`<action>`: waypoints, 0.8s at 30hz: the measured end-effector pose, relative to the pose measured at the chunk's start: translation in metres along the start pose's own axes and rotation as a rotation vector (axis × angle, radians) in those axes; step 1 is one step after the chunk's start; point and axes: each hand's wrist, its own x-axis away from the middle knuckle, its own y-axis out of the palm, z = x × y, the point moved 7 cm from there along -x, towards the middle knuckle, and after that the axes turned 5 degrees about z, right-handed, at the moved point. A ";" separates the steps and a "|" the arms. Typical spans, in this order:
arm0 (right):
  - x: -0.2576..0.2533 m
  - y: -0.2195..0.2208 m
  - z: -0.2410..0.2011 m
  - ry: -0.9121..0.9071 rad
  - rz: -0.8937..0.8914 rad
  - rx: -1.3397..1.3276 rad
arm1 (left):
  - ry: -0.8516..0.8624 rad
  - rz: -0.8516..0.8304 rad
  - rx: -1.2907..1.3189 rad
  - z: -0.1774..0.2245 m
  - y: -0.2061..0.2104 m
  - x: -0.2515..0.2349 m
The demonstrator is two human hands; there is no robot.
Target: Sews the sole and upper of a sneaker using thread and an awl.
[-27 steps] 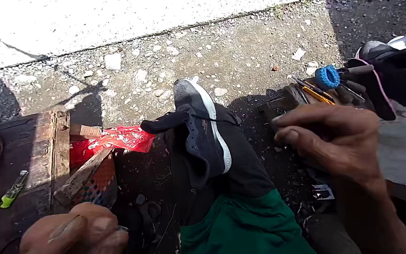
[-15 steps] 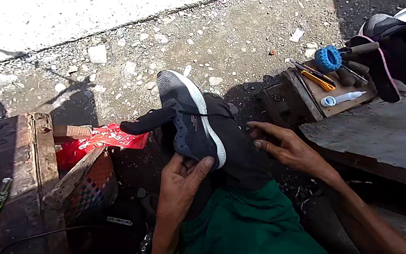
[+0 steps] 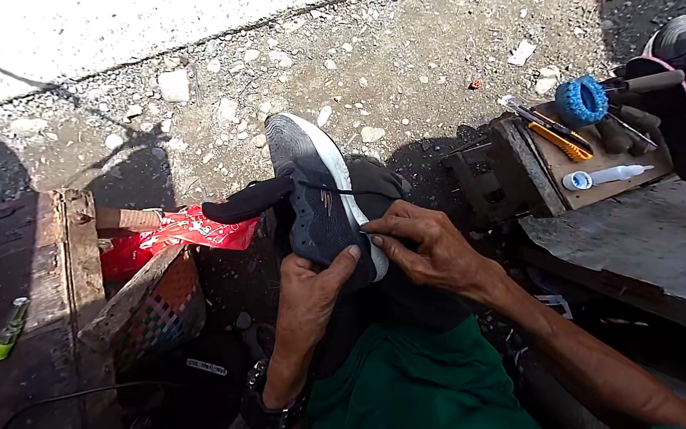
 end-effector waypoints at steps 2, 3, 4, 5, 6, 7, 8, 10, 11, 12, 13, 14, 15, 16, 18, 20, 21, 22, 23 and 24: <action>-0.002 0.002 -0.001 0.002 0.007 -0.001 | 0.013 0.009 -0.007 0.000 -0.001 0.000; -0.003 0.002 -0.001 0.009 0.004 -0.002 | 0.017 0.017 -0.014 0.001 -0.001 0.000; -0.004 0.002 -0.001 0.014 -0.003 -0.001 | 0.023 0.024 -0.019 0.001 -0.001 0.001; -0.005 0.002 -0.002 0.016 -0.010 0.001 | 0.029 0.028 -0.020 0.001 -0.001 0.001; -0.006 0.002 -0.002 0.018 -0.014 0.004 | 0.033 0.030 -0.017 0.001 -0.001 0.001; -0.007 0.002 -0.003 0.021 -0.018 0.008 | 0.035 0.031 -0.016 0.001 -0.001 0.001; -0.007 0.002 -0.003 0.024 -0.020 0.013 | 0.037 0.033 -0.019 0.001 -0.001 0.001; -0.007 0.001 -0.003 0.030 -0.032 0.027 | 0.039 0.040 -0.022 0.001 -0.001 0.001; -0.008 0.001 -0.003 0.033 -0.045 0.032 | 0.044 0.041 -0.024 0.001 -0.001 0.001; -0.009 0.001 -0.003 0.029 -0.064 0.033 | 0.051 0.037 -0.026 0.001 -0.001 0.000; -0.010 0.000 -0.003 0.020 -0.084 0.027 | 0.055 0.036 -0.033 0.001 -0.001 0.000; -0.011 0.000 -0.003 0.006 -0.104 0.017 | 0.056 0.036 -0.035 0.001 -0.002 0.000; -0.012 -0.001 -0.004 -0.013 -0.123 0.013 | 0.055 0.036 -0.039 0.001 -0.002 0.000; -0.013 -0.002 -0.004 -0.040 -0.142 0.018 | 0.055 0.034 -0.043 0.001 -0.002 0.000; -0.015 -0.003 -0.006 -0.108 -0.171 0.055 | 0.052 0.031 -0.045 0.001 -0.002 -0.001; -0.017 -0.004 -0.009 -0.179 -0.166 0.144 | 0.054 0.035 -0.050 0.002 -0.001 0.000; -0.017 -0.004 -0.012 -0.208 -0.154 0.203 | 0.056 0.037 -0.052 0.002 -0.001 0.000; -0.017 -0.004 -0.016 -0.231 -0.144 0.264 | 0.059 0.037 -0.052 0.002 -0.001 0.000; -0.018 -0.004 -0.019 -0.249 -0.140 0.325 | 0.062 0.038 -0.054 0.002 0.000 0.000; -0.018 -0.003 -0.023 -0.262 -0.144 0.382 | 0.064 0.039 -0.057 0.001 0.000 0.000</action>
